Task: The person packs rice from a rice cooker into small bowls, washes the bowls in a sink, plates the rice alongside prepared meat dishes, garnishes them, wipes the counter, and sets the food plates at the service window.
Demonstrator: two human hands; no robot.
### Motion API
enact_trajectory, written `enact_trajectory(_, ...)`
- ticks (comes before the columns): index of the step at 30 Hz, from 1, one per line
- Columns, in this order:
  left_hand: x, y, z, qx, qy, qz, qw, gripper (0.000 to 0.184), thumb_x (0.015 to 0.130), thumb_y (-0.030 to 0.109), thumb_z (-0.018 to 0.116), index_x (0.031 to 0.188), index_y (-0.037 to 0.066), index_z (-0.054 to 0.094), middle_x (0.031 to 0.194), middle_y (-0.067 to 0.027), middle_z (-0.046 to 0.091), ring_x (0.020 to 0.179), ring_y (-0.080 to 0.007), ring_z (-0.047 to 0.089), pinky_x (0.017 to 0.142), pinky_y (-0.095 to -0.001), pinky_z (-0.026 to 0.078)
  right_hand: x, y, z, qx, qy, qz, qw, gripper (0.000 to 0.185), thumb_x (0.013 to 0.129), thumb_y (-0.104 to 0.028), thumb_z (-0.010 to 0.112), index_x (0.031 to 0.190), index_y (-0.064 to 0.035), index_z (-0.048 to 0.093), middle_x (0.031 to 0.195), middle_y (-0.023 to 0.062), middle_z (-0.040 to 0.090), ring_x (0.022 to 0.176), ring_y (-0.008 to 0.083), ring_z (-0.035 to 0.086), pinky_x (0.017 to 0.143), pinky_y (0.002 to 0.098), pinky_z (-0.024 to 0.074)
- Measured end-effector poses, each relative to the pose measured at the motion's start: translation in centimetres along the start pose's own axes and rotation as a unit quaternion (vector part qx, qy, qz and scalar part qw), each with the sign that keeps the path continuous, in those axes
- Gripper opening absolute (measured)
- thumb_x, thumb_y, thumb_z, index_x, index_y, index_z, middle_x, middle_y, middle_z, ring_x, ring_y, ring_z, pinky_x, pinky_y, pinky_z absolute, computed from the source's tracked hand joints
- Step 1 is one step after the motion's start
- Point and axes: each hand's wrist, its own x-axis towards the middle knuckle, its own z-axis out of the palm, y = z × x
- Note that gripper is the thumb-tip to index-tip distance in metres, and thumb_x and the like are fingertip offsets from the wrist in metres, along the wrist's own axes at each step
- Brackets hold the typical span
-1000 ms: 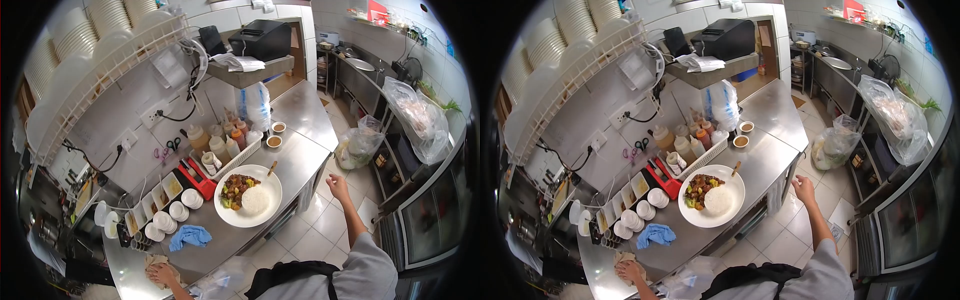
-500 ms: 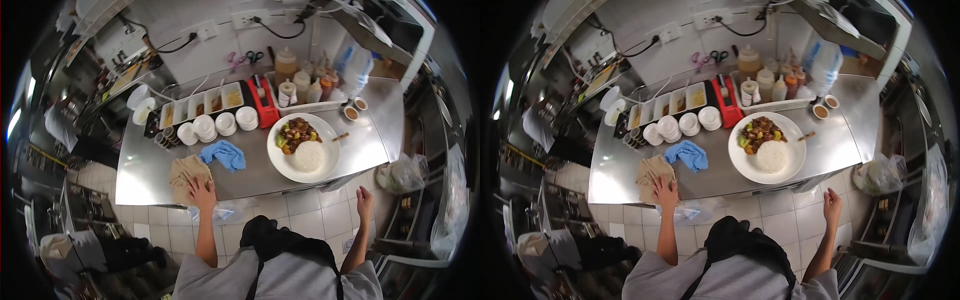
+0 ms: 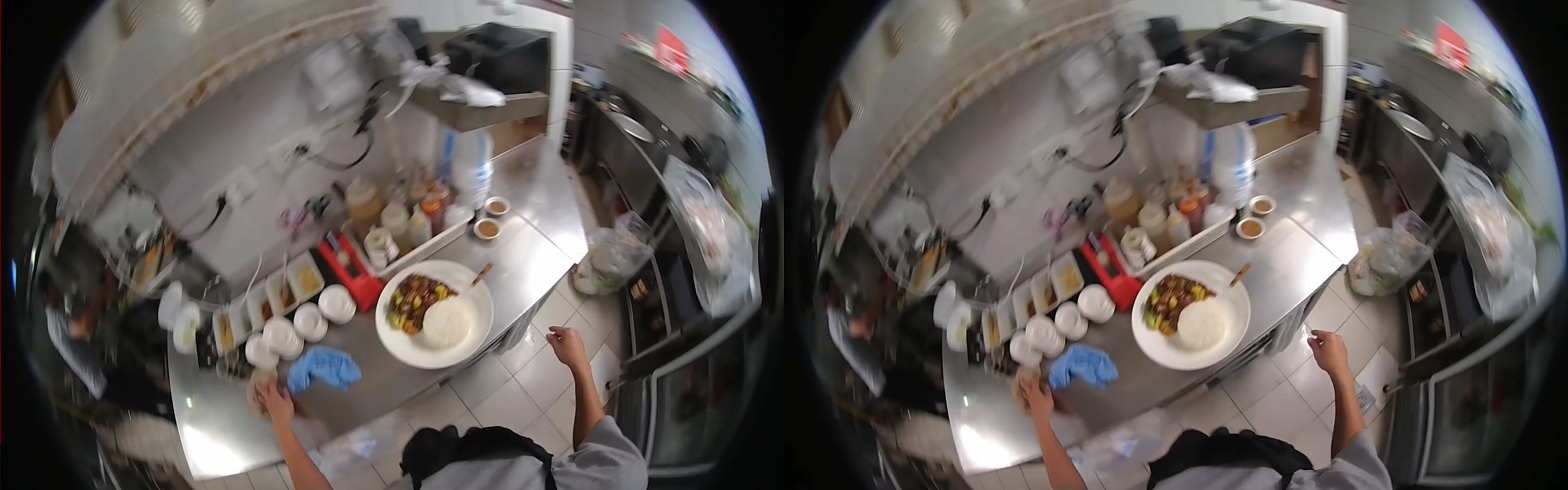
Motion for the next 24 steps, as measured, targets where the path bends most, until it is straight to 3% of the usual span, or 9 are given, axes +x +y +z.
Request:
enact_trajectory(3, 0.0, 0.7, 0.5, 0.066, 0.037, -0.041, 0.996, 0.037, 0.080, 0.018, 0.054, 0.116, 0.013, 0.050, 0.127, -0.0199, 0.037, 0.122, -0.0346, 0.030, 0.098, -0.0485, 0.025, -0.8, 0.3, -0.1, -0.020, -0.014, 0.030, 0.999, 0.025, 0.074, -0.020, 0.061, 0.093, -0.0051, 0.064, 0.078, 0.0161, 0.063, 0.073, 0.0282, 0.061, 0.068, 0.0352, 0.0482)
enact_trajectory(5, -2.1, 8.6, -3.8, -0.033, 0.008, -0.094, 0.995, 0.033, 0.079, 0.022, 0.055, 0.110, 0.012, 0.054, 0.115, -0.0126, 0.046, 0.111, -0.0294, 0.041, 0.090, -0.0475, 0.032, -1.4, 0.3, -0.9, -0.041, -0.015, 0.059, 0.997, 0.026, 0.073, -0.022, 0.061, 0.093, -0.0055, 0.065, 0.078, 0.0156, 0.063, 0.074, 0.0281, 0.061, 0.069, 0.0356, 0.0482)
enact_trajectory(8, -4.5, 12.8, -0.6, -0.064, -0.066, 0.122, 0.988, 0.032, 0.078, 0.027, 0.056, 0.106, 0.011, 0.056, 0.104, -0.0086, 0.049, 0.101, -0.0282, 0.047, 0.081, -0.0473, 0.035, -2.0, 3.1, -0.1, -0.041, -0.021, 0.072, 0.996, 0.027, 0.073, -0.024, 0.061, 0.093, -0.0060, 0.065, 0.078, 0.0148, 0.064, 0.074, 0.0290, 0.061, 0.070, 0.0362, 0.0482)
enact_trajectory(12, -1.3, 13.4, 1.7, 0.079, 0.005, 0.025, 0.997, 0.037, 0.076, 0.028, 0.059, 0.107, 0.009, 0.056, 0.103, -0.0100, 0.051, 0.097, -0.0300, 0.050, 0.082, -0.0414, 0.038, -2.0, 5.7, 0.2, -0.022, -0.049, 0.108, 0.993, 0.028, 0.074, -0.028, 0.060, 0.092, -0.0077, 0.065, 0.079, 0.0148, 0.063, 0.075, 0.0293, 0.061, 0.069, 0.0367, 0.0477)
enact_trajectory(16, -0.8, 13.4, 1.0, -0.028, 0.018, 0.020, 0.999, 0.040, 0.078, 0.027, 0.058, 0.110, 0.004, 0.054, 0.104, -0.0153, 0.054, 0.093, -0.0317, 0.052, 0.079, -0.0388, 0.041, -2.7, 16.4, 3.8, 0.001, -0.076, 0.141, 0.987, 0.030, 0.073, -0.033, 0.060, 0.088, -0.0075, 0.066, 0.075, 0.0158, 0.063, 0.069, 0.0264, 0.061, 0.064, 0.0334, 0.0470)
enact_trajectory(18, -2.5, 14.9, -2.1, -0.118, 0.067, 0.052, 0.989, 0.041, 0.079, 0.027, 0.057, 0.111, 0.003, 0.053, 0.105, -0.0169, 0.055, 0.091, -0.0320, 0.053, 0.078, -0.0382, 0.043, -4.4, 24.8, 6.7, -0.185, -0.254, 0.181, 0.932, 0.034, 0.071, -0.038, 0.062, 0.088, -0.0091, 0.066, 0.087, 0.0138, 0.063, 0.082, 0.0306, 0.060, 0.072, 0.0379, 0.0477)
enact_trajectory(20, -2.9, 18.1, -5.4, -0.287, 0.081, 0.107, 0.949, 0.038, 0.085, 0.026, 0.051, 0.112, 0.000, 0.051, 0.103, -0.0117, 0.057, 0.095, -0.0223, 0.054, 0.080, -0.0311, 0.042, -6.3, 27.8, 5.2, -0.204, -0.370, 0.221, 0.879, 0.047, 0.069, -0.045, 0.063, 0.101, -0.0103, 0.063, 0.109, 0.0114, 0.057, 0.103, 0.0276, 0.053, 0.087, 0.0366, 0.0425)
enact_trajectory(22, -5.9, 27.9, -13.2, -0.512, 0.095, 0.068, 0.851, 0.035, 0.088, 0.027, 0.047, 0.110, 0.000, 0.051, 0.104, -0.0081, 0.056, 0.085, -0.0177, 0.053, 0.073, -0.0297, 0.041, -5.3, 28.7, 2.5, -0.144, -0.410, 0.243, 0.867, 0.051, 0.070, -0.044, 0.061, 0.110, -0.0122, 0.059, 0.116, 0.0107, 0.053, 0.109, 0.0271, 0.049, 0.092, 0.0361, 0.0391)
enact_trajectory(24, -7.1, 32.2, -17.5, -0.622, 0.128, 0.350, 0.689, 0.031, 0.089, 0.028, 0.044, 0.104, 0.002, 0.052, 0.100, -0.0064, 0.054, 0.075, -0.0154, 0.050, 0.064, -0.0284, 0.038, -1.9, 31.4, 0.2, -0.145, -0.401, 0.234, 0.874, 0.050, 0.071, -0.042, 0.061, 0.111, -0.0119, 0.058, 0.116, 0.0108, 0.053, 0.108, 0.0273, 0.049, 0.091, 0.0364, 0.0396)
